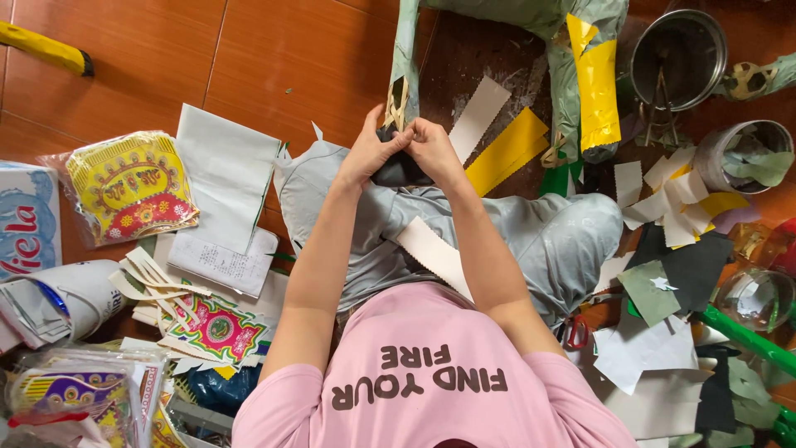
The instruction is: Decorating paper-mache animal figures by gluing on colored paper and decorative elements.
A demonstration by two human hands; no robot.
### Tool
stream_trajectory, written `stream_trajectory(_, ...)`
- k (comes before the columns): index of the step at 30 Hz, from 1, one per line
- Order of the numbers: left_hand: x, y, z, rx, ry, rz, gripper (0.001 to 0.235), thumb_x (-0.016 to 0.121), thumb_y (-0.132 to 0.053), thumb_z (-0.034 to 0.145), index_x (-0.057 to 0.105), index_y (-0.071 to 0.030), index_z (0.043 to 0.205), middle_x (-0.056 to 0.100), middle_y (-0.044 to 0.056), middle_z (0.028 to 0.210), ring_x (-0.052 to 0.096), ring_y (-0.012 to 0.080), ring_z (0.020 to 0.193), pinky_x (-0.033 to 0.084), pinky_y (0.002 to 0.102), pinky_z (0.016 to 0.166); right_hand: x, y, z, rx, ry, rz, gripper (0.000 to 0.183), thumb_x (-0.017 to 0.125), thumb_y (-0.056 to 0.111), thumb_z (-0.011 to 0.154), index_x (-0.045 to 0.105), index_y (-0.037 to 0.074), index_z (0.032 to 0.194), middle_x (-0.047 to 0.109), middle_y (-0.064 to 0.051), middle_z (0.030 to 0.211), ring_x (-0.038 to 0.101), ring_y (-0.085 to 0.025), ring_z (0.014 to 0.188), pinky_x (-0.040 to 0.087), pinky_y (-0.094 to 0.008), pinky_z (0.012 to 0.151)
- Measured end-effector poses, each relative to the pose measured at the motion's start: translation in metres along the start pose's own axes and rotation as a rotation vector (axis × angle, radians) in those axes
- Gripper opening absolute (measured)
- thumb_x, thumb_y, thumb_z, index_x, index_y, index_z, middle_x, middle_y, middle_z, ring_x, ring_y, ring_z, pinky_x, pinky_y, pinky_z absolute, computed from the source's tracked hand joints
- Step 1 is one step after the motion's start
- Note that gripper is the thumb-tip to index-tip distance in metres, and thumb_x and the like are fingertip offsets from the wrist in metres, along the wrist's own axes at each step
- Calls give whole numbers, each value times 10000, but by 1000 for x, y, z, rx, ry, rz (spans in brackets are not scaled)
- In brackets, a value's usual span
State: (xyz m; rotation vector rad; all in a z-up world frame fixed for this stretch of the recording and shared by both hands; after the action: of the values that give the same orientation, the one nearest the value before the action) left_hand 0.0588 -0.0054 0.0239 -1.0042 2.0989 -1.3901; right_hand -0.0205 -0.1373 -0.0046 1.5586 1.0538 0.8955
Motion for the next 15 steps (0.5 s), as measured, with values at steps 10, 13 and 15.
stream_trajectory(10,10,13,5,-136,4,-208,947,909,-186,727,372,-23,1489,657,162,1274,675,212,1083,600,339,886,-59,-20,-44,152,-124,94,196,554,170,1050,689,60,1138,738,25,924,660,-75,812,498,-230,671)
stream_trajectory(13,9,22,9,-134,20,-206,825,909,-167,754,465,9,1426,679,149,1230,676,199,1062,592,330,886,-57,-37,-74,332,-124,239,255,537,108,1007,665,73,1225,737,10,934,703,-102,861,523,-257,689)
stream_trajectory(15,11,22,7,-140,15,-199,776,908,-164,760,499,8,1397,686,137,1206,673,192,1050,585,322,885,-38,-29,-92,482,-36,351,312,565,62,960,654,70,1259,712,1,903,721,-118,874,554,-285,693)
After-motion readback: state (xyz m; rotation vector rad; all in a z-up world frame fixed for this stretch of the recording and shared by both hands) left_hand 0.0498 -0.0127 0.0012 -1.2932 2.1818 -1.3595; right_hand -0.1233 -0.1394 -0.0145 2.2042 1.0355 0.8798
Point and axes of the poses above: each hand's wrist, its own z-axis towards the middle knuckle, its own x-axis out of the palm, y = z × x, the point moved 3 cm from there along z, towards the middle knuckle
